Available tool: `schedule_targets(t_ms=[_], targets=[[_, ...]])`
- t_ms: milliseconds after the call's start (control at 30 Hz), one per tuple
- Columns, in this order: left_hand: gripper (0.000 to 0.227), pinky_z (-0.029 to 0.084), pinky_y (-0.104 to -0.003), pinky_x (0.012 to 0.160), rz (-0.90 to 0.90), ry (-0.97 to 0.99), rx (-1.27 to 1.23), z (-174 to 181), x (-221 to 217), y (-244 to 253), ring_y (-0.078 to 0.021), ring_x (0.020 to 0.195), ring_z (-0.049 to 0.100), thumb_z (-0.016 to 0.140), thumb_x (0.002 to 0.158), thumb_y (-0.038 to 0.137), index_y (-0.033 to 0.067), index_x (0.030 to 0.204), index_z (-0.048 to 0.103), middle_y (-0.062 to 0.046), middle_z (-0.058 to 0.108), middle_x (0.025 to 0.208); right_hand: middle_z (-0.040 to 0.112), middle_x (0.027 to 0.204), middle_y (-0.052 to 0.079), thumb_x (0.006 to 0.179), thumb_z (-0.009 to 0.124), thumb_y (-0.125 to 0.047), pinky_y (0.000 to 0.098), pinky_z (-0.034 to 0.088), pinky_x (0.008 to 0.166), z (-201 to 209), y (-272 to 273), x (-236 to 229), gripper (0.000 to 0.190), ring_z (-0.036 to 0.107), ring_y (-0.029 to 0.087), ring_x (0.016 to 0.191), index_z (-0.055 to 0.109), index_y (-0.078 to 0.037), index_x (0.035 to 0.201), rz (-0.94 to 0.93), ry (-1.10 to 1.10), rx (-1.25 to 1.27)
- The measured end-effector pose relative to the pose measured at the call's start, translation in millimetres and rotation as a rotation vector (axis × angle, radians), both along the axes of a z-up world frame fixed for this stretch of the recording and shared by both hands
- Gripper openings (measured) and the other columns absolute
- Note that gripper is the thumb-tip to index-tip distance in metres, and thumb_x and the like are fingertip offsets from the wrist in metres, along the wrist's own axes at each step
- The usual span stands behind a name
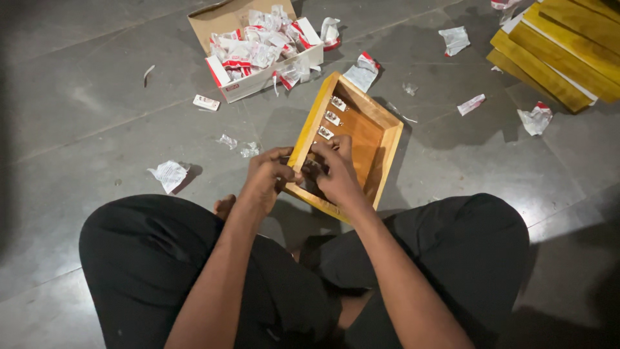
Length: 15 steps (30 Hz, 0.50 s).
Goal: The person sits on the floor and assembles small white electrical components onto a white board, then places them into a yellow wooden box. They repeat this process multiple times, handling the components and packaging materials.
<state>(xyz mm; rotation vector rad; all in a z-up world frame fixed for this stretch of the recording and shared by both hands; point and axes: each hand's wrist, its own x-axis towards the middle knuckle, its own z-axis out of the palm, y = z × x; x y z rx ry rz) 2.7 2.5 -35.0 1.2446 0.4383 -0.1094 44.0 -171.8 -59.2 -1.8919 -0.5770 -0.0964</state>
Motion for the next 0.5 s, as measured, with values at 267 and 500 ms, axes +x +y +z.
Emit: schedule_targets(t_ms=[267, 500], targets=[[0.059, 0.058, -0.031, 0.065, 0.018, -0.052, -0.07, 0.5, 0.7, -0.9, -0.0249, 0.069, 0.07, 0.062, 0.059, -0.007, -0.0126, 0.118, 0.066, -0.018, 0.072, 0.085, 0.041, 0.117, 0.012, 0.08, 0.075, 0.004, 0.0374, 0.053, 0.092, -1.0, 4.2, -3.9, 0.031, 0.056, 0.029, 0.109, 0.062, -0.003, 0.108, -0.016, 0.079, -0.008], [0.058, 0.056, -0.028, 0.062, 0.024, -0.056, -0.031, 1.8, -1.2, -1.0, -0.0243, 0.067, 0.069, 0.063, 0.06, -0.005, -0.0111, 0.118, 0.067, -0.018, 0.072, 0.084, 0.041, 0.12, 0.012, 0.08, 0.076, 0.005, 0.0333, 0.056, 0.084, 5.0, 5.1, -4.5, 0.032, 0.062, 0.025, 0.1, 0.062, -0.004, 0.108, -0.011, 0.053, 0.023]])
